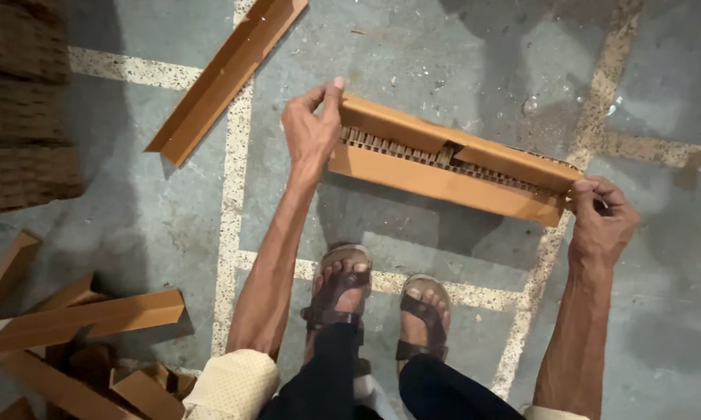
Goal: The person assembles a wooden box by hand, fitting a lid onto a base and pressing the components together. They repeatedly rub and smooth the exterior surfaces of the box with their hands, checking the fit and finish of the assembly.
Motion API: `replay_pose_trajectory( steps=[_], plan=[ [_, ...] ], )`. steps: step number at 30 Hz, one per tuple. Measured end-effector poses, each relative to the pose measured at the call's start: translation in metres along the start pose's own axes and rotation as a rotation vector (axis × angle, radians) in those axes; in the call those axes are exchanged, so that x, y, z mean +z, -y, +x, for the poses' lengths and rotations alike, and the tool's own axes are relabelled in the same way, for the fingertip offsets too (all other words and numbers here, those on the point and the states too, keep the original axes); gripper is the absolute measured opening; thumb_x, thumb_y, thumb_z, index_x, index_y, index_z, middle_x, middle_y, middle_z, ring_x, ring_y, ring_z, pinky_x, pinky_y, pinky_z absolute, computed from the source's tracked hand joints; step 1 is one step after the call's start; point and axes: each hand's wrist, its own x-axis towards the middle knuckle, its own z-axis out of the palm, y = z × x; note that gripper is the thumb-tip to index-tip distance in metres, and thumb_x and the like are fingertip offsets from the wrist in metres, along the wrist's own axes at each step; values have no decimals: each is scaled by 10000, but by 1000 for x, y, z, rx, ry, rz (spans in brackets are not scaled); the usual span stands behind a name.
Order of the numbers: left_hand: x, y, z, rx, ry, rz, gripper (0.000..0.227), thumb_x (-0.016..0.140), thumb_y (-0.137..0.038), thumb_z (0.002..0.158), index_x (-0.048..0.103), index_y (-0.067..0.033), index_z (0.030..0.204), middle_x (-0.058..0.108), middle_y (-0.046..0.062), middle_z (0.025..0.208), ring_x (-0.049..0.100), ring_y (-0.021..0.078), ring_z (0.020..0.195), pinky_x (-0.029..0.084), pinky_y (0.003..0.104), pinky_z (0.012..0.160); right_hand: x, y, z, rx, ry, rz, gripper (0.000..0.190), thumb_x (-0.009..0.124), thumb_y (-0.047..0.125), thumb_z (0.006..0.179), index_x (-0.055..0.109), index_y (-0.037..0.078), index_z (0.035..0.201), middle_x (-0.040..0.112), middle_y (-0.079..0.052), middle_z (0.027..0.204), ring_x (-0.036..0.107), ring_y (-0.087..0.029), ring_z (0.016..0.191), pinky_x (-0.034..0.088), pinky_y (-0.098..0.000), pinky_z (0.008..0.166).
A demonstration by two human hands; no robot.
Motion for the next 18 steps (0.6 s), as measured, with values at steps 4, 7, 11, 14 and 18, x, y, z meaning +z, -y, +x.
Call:
replay_pose_trajectory(
  steps=[4, 7, 11, 14, 18],
  plan=[
    [17, 21, 1, 57, -17, -114, 391, 618, -362, 1025, 782, -10, 984, 672, -16, 724, 555, 79, 696, 486, 335, 631, -4, 3, 8, -56, 38, -223, 198, 781, 132, 1109, 736, -33, 1010, 633, -9, 882, 547, -71, 788, 451, -245, 747],
    [33, 10, -5, 50, 55, -32, 485, 576, -366, 1108, 644, 52, 874, 491, 29, 687, 426, 109, 686, 398, 371, 592, -2, 4, 33, 57, -56, -80, 192, 769, 226, 982, 749, 54, 1065, 721, 28, 929, 685, -54, 825, 611, -229, 722],
    [35, -15, -9, -62, 139, 53, 504, 566, -391, 1078, 678, 44, 850, 554, 47, 646, 476, 127, 613, 394, 374, 544, -8, 18, 53, 157, -55, -111, 225, 821, 248, 951, 772, 43, 1029, 725, -20, 882, 638, -79, 745, 528, -224, 666],
    [36, -20, -5, -40, 133, 93, 466, 576, -377, 1058, 684, 39, 878, 591, 47, 653, 523, 139, 587, 428, 382, 535, -5, 14, 59, 208, 1, -111, 241, 840, 241, 905, 774, 34, 1008, 742, -38, 877, 659, -84, 748, 532, -228, 648],
    [36, -8, 1, 96, 91, 125, 401, 620, -345, 1061, 744, 24, 964, 648, 43, 694, 560, 127, 665, 463, 371, 619, -2, 9, 63, 315, -1, -47, 221, 832, 245, 899, 763, 40, 943, 746, -36, 844, 674, -88, 742, 526, -224, 639]
  ],
)
